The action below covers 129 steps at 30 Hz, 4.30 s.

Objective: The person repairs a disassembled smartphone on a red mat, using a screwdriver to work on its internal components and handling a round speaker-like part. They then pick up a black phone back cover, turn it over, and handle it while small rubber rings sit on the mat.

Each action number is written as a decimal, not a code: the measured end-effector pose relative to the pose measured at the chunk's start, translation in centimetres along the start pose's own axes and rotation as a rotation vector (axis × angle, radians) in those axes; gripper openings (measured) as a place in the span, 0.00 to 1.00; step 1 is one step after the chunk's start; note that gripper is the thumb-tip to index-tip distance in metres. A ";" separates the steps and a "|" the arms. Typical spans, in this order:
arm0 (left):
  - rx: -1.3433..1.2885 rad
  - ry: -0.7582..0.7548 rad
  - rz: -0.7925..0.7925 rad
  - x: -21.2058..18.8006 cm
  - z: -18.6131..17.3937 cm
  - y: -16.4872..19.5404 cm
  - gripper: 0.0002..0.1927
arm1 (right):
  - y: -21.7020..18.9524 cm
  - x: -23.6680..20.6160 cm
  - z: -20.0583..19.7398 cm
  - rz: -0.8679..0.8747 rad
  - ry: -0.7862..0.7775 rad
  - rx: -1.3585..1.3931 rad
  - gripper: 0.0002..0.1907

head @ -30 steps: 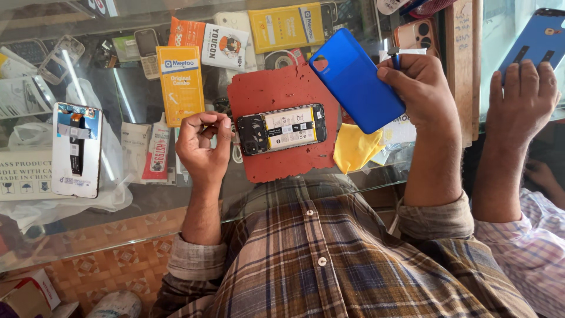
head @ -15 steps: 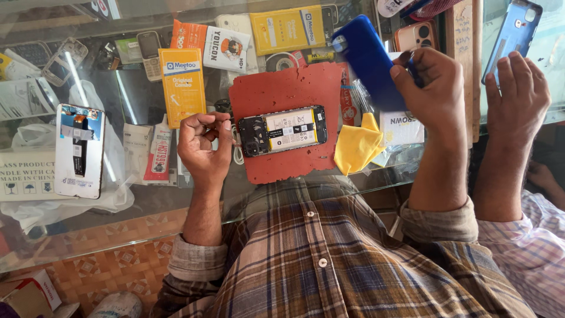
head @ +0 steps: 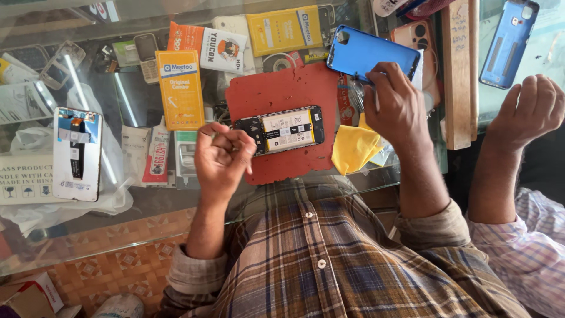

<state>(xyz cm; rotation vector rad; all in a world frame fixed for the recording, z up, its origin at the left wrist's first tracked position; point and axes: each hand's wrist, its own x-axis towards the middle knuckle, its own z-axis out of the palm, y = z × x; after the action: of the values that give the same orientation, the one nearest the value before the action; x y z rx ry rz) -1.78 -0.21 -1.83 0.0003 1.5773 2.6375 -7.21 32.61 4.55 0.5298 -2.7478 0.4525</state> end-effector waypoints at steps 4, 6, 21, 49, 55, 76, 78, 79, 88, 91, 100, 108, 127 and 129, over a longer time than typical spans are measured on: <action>0.070 -0.068 -0.076 -1.1 2.3 -0.4 0.24 | -0.7 -0.7 -0.4 0.300 -0.073 0.326 0.09; 0.082 -0.105 -0.085 -1.3 3.1 -0.7 0.25 | -0.9 -1.1 -0.9 0.410 -0.109 0.371 0.09; 0.468 -0.233 0.385 -2.4 3.2 -2.1 0.26 | -10.8 -6.0 1.5 -0.152 0.278 0.834 0.23; 0.368 -0.205 0.409 -3.0 2.5 -2.0 0.30 | -12.1 -5.2 2.3 -0.100 0.222 0.850 0.29; 0.398 -0.192 0.395 -3.3 1.6 -2.7 0.29 | -12.4 -5.0 3.7 -0.190 0.221 0.926 0.29; 0.879 -0.070 0.128 -0.2 0.2 0.4 0.24 | -11.6 -0.4 10.3 -0.369 0.014 0.824 0.33; 0.918 -0.066 0.081 -0.3 0.2 0.4 0.24 | -11.6 -0.4 10.4 -0.357 -0.003 0.802 0.33; 0.898 -0.068 0.114 -0.3 0.2 0.4 0.23 | -11.6 -0.4 10.5 -0.303 0.013 0.749 0.32; 1.157 -0.103 0.451 0.1 -0.4 3.4 0.29 | -11.3 1.1 10.2 -0.207 -0.016 0.964 0.29; 1.197 -0.135 0.382 0.1 -0.2 3.5 0.32 | -11.6 1.2 10.1 -0.244 0.145 0.736 0.35; 1.213 -0.148 0.464 0.2 -0.6 2.5 0.32 | -12.3 0.9 9.6 -0.211 0.050 0.703 0.29; 1.209 -0.139 0.475 0.1 -0.4 3.0 0.31 | -12.8 1.6 8.7 -0.302 0.172 0.746 0.34; 0.947 -0.055 0.461 -0.2 0.5 4.3 0.19 | -8.3 4.4 4.6 0.129 0.010 0.869 0.24; 0.848 -0.019 0.461 -0.3 0.6 4.1 0.17 | -7.2 4.9 3.4 -0.006 -0.067 0.588 0.15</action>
<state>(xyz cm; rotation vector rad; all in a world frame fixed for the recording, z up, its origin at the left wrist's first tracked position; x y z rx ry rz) -1.74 -1.68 2.09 0.4737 2.8092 1.9516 -9.48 23.54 5.03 0.6929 -2.6460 1.2752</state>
